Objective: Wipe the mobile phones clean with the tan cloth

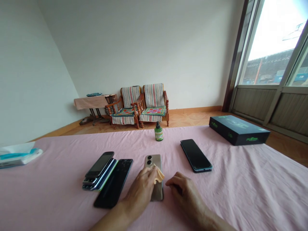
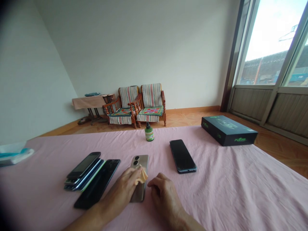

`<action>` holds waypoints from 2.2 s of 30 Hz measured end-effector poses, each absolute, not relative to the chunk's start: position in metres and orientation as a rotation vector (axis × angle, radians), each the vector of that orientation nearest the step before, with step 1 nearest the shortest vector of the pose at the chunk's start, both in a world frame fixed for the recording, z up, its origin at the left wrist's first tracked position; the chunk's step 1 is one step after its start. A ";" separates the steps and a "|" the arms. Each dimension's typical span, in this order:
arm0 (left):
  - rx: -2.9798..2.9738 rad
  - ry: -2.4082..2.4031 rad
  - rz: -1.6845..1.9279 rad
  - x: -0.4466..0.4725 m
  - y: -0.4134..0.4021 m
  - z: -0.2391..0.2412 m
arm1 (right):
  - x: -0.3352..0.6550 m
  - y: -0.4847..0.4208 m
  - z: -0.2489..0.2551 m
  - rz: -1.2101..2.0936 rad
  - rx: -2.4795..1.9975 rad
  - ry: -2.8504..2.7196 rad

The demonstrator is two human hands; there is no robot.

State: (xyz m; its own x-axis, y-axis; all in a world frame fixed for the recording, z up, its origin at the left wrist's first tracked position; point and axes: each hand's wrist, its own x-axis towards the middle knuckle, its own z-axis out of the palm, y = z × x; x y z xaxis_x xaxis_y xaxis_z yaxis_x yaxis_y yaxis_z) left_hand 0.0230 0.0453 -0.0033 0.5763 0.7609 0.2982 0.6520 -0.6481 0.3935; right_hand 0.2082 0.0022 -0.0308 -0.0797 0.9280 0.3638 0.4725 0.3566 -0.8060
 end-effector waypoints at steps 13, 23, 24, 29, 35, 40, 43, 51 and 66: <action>2.513 1.338 0.947 0.006 0.070 -0.017 | 0.209 0.003 -0.031 0.618 -1.297 -1.737; 2.533 1.346 0.884 0.032 0.083 0.001 | 0.208 0.002 -0.029 0.645 -1.293 -1.739; 2.536 1.358 0.875 0.034 0.084 0.002 | 0.208 0.002 -0.029 0.650 -1.289 -1.738; 2.560 1.362 0.828 0.031 0.089 0.005 | 0.208 0.003 -0.030 0.655 -1.276 -1.736; 2.581 1.439 0.766 0.035 0.090 0.007 | 0.209 0.003 -0.030 0.649 -1.263 -1.746; 2.596 1.484 0.718 0.037 0.096 0.007 | 0.208 0.002 -0.026 0.644 -1.277 -1.752; 2.596 1.498 0.706 0.033 0.099 0.006 | 0.207 0.001 -0.024 0.642 -1.285 -1.757; 2.618 1.403 0.708 0.041 0.096 0.003 | 0.208 0.002 -0.025 0.640 -1.282 -1.768; 2.602 1.166 0.720 0.022 0.068 0.007 | 0.209 0.001 -0.024 0.653 -1.286 -1.777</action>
